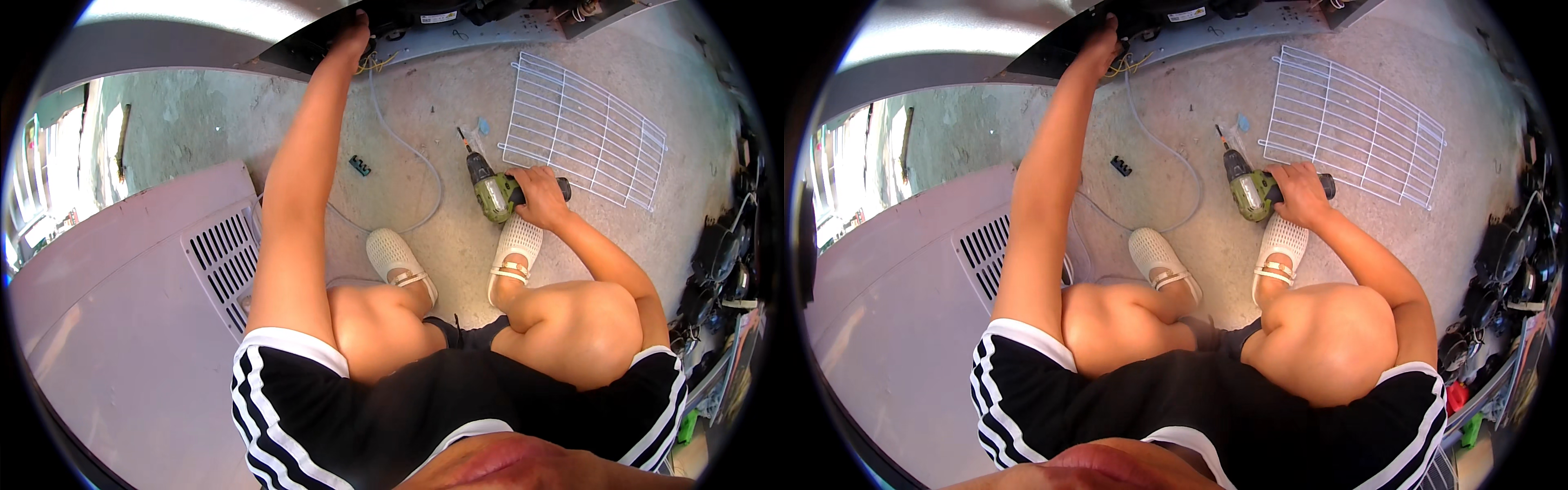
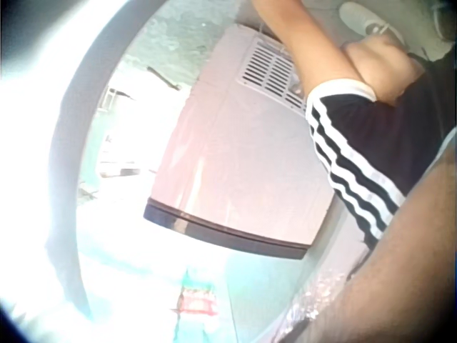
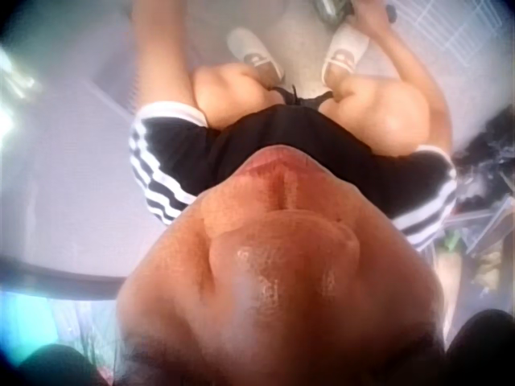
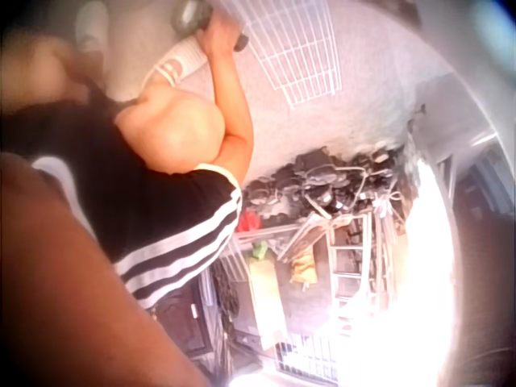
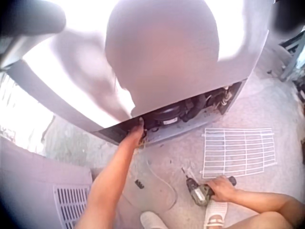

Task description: The person unscrews and removes components from the back of a refrigerator using a power drill, and then aligns and screws a metal grate back onto the appliance.

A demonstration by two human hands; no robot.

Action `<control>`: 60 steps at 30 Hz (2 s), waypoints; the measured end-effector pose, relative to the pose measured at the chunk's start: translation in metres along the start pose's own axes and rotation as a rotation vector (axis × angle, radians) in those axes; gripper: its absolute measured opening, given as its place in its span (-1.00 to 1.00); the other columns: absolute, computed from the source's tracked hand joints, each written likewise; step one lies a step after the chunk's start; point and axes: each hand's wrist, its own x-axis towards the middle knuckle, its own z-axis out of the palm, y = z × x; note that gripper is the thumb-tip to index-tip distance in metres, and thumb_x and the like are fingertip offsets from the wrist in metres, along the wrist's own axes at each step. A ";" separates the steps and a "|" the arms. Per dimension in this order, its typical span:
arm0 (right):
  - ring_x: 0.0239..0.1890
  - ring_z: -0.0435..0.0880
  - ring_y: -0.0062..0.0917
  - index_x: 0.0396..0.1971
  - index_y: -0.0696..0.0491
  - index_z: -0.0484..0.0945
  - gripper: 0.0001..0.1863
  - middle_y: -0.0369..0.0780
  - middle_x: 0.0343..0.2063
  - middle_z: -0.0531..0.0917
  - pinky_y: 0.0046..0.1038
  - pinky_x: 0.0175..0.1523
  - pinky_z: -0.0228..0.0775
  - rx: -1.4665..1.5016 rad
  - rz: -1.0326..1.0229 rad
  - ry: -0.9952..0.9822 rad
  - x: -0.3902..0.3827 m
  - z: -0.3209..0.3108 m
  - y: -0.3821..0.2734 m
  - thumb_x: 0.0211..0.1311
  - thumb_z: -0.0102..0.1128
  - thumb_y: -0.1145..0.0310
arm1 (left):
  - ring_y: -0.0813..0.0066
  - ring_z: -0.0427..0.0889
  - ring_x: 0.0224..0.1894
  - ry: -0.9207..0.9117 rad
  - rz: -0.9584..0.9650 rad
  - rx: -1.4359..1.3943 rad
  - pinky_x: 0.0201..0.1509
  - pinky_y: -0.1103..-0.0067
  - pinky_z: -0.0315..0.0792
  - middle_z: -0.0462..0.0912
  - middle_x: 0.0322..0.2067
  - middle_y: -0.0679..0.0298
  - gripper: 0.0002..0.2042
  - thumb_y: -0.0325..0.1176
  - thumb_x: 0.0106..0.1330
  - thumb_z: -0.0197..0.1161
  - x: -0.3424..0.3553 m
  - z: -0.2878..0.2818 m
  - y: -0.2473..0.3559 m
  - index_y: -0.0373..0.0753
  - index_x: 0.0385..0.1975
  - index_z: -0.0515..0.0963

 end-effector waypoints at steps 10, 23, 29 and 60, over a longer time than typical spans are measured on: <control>-0.12 0.53 -0.19 0.00 0.05 0.43 -0.36 -0.07 -0.26 0.59 -0.24 0.09 0.21 0.006 0.041 0.003 -0.011 -0.001 0.006 -0.28 0.29 0.45 | 0.34 0.50 -0.15 0.095 -0.093 -0.018 -0.10 0.30 0.41 0.49 -0.01 0.11 -0.14 0.47 0.19 -0.08 -0.016 0.027 0.011 -0.25 0.19 0.40; -0.09 0.54 -0.22 0.00 0.05 0.44 -0.35 -0.09 -0.26 0.61 -0.26 0.11 0.20 0.031 0.058 -0.017 -0.012 -0.005 0.016 -0.28 0.32 0.44 | 0.44 0.58 -0.13 -0.143 0.030 -0.150 0.04 0.48 0.40 0.59 -0.07 0.29 -0.48 0.12 0.40 0.02 -0.031 0.003 0.019 -0.09 0.21 0.32; -0.11 0.53 -0.17 -0.01 0.06 0.44 -0.35 -0.06 -0.26 0.60 -0.24 0.12 0.22 0.074 0.056 0.017 -0.012 -0.010 0.022 -0.31 0.28 0.49 | 0.42 0.56 -0.20 -0.144 0.086 -0.045 -0.06 0.47 0.43 0.54 -0.07 0.23 -0.49 0.10 0.44 -0.10 -0.036 0.003 0.019 -0.14 0.18 0.32; -0.17 0.54 -0.17 -0.05 0.06 0.46 -0.40 -0.06 -0.33 0.61 -0.23 0.09 0.22 0.114 -0.039 0.116 -0.003 -0.013 -0.019 -0.30 0.25 0.45 | 0.30 0.54 -0.03 0.099 0.176 0.105 0.05 0.34 0.43 0.46 0.14 0.15 -0.37 0.17 0.28 0.15 -0.031 0.019 0.021 -0.07 0.25 0.33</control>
